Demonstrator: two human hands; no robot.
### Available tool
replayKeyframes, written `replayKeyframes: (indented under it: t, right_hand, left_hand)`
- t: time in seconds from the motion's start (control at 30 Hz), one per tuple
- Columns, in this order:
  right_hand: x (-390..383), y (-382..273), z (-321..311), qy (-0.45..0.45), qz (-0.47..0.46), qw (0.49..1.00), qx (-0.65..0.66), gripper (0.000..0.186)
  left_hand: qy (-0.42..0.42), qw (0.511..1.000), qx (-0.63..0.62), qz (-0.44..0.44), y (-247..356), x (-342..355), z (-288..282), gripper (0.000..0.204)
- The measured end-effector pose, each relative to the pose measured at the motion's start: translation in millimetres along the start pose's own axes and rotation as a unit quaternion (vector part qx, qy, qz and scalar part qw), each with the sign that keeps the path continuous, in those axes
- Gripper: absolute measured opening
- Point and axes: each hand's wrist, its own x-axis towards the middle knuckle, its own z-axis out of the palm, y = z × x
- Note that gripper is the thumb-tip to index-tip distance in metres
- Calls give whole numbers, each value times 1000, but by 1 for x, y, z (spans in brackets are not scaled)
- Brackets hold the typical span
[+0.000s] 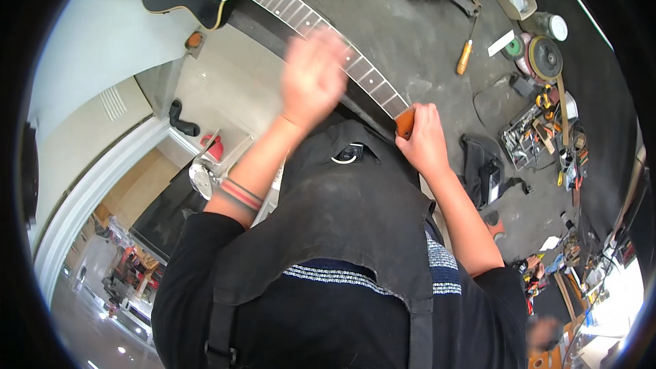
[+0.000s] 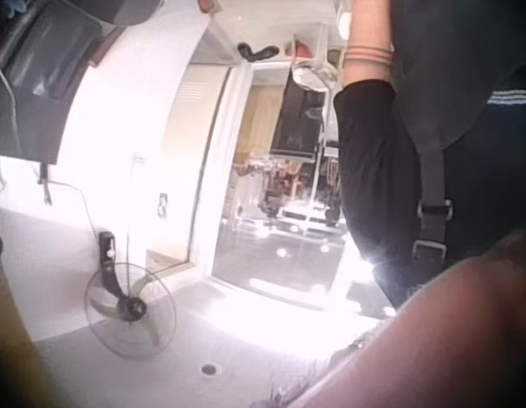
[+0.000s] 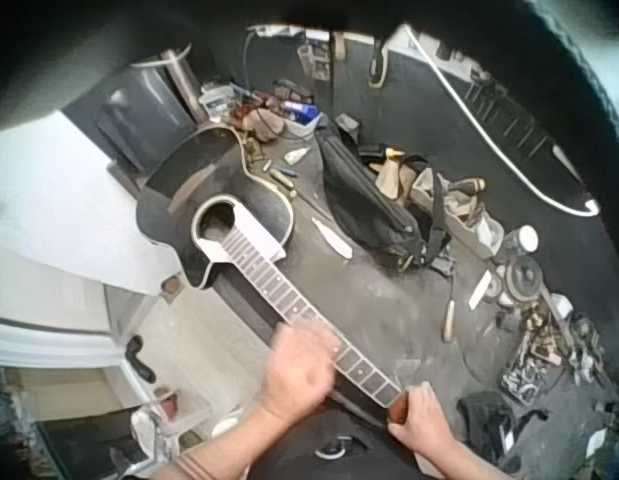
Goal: The person sands the guitar fretboard with sandpaper, then brushes the fretboard and body with a brush. They spray a liquid onto the fretboard and apply masking tape along the edge of the fretboard.
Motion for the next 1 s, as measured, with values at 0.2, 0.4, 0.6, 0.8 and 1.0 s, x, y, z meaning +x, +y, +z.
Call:
replayKeyframes:
  t: [0.2, 0.4, 0.6, 0.8, 1.0]
  right_hand:
    - [-2, 3, 5, 10, 7, 1000, 17, 68]
    - [3, 0, 0, 6, 12, 1000, 6, 67]
    - [-2, -3, 2, 8, 32, 999, 6, 67]
    - [-1, -2, 2, 6, 16, 1000, -8, 68]
    - [0, -10, 1, -4, 45, 999, -16, 69]
  left_hand:
    - [-63, 985, -48, 150, -22, 21, -14, 31]
    - [60, 996, 37, -60, -53, 31, -10, 37]
    - [-167, 969, -81, 164, -58, 41, -39, 44]
    - [41, 998, 49, 29, -121, 64, -42, 45]
    - [-124, 976, -51, 173, -141, 74, -58, 49]
